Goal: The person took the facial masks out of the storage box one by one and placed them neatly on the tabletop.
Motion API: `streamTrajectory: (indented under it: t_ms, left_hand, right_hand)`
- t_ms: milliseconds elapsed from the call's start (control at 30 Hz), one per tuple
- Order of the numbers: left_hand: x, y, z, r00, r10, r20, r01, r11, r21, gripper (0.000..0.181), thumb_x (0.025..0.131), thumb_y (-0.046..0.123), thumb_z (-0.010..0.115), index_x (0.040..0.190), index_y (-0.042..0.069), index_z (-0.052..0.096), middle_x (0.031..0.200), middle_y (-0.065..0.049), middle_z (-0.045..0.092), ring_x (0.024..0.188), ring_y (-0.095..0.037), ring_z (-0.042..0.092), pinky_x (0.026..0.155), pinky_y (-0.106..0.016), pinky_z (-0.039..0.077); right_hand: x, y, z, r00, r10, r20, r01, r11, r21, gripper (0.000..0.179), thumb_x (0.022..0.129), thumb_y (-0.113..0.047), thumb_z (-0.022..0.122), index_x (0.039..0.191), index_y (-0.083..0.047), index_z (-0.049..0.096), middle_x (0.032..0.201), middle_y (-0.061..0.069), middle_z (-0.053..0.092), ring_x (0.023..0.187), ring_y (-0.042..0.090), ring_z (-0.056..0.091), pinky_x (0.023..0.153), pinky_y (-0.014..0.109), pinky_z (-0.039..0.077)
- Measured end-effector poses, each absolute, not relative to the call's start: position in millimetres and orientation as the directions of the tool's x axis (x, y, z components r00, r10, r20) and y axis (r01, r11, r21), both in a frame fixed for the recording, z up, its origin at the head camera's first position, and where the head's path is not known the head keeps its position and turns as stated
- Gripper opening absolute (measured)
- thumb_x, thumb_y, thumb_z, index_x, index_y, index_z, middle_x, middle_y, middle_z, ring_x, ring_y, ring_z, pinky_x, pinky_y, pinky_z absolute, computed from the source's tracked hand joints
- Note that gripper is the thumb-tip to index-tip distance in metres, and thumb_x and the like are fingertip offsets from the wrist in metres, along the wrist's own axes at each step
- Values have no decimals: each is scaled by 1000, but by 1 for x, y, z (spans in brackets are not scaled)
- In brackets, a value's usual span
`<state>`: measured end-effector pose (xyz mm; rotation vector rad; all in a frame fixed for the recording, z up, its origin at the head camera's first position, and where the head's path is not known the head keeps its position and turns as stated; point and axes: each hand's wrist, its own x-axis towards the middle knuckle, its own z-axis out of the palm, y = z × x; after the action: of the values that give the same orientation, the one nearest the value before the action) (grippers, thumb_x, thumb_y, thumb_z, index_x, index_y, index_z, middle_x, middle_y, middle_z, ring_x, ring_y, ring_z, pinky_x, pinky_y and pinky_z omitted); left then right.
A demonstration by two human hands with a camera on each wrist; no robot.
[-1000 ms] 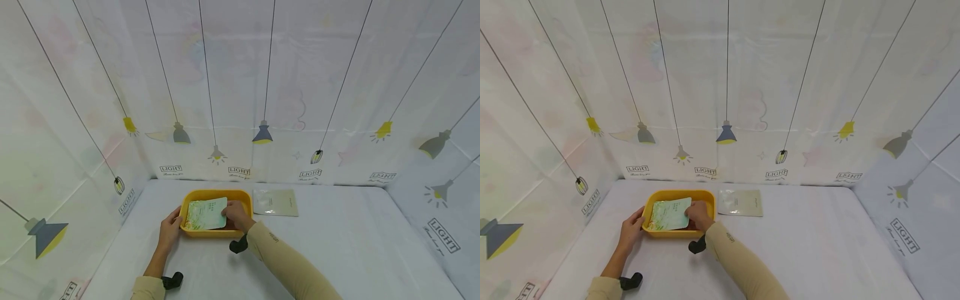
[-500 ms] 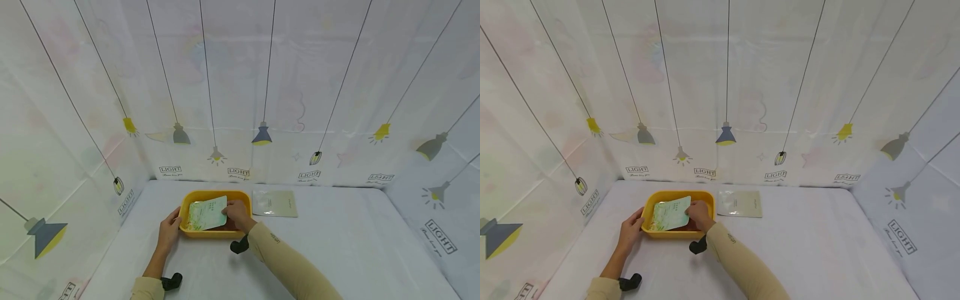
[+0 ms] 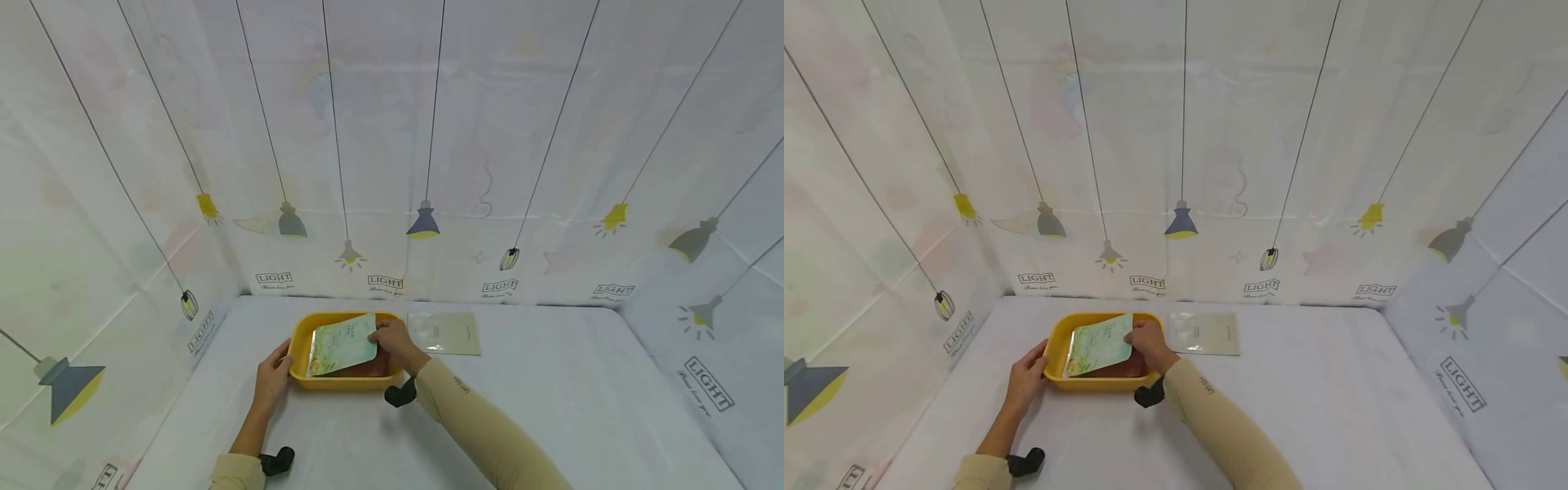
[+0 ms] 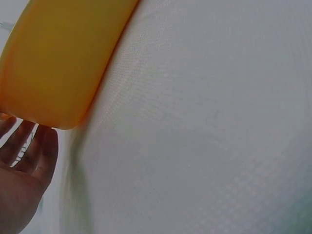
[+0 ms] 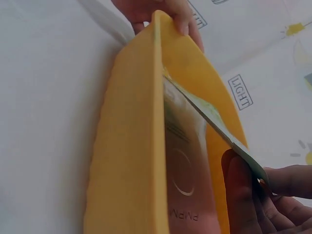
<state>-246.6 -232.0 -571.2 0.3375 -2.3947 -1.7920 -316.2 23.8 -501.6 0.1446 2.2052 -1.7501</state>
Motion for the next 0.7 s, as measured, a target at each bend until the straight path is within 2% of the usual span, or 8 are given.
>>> streamTrajectory:
  t_ms: [300,700]
  left_hand:
    - [-247,-232,-570,-964,-262,-54,-128,274,953,47,102,20,44,148,11,42,150,-11,47,122,-26,54,78,-8,46]
    - [-246,-231,-570,-963,-263,-55,-130,276,952,47,102,21,44,148,11,42,149,-11,47,121,-27,54,77,-8,46]
  right_hand:
    - [-319,39,-493,-929,-177,-324,294,177,-939,34,89,-2,61,123,6,60,114,19,69,84,17,69,79,35,59]
    - [-326,70,-486,-937,-134,-322,303,141,-942,38,90,-3,62,126,5,56,114,18,68,80,17,68,78,36,59]
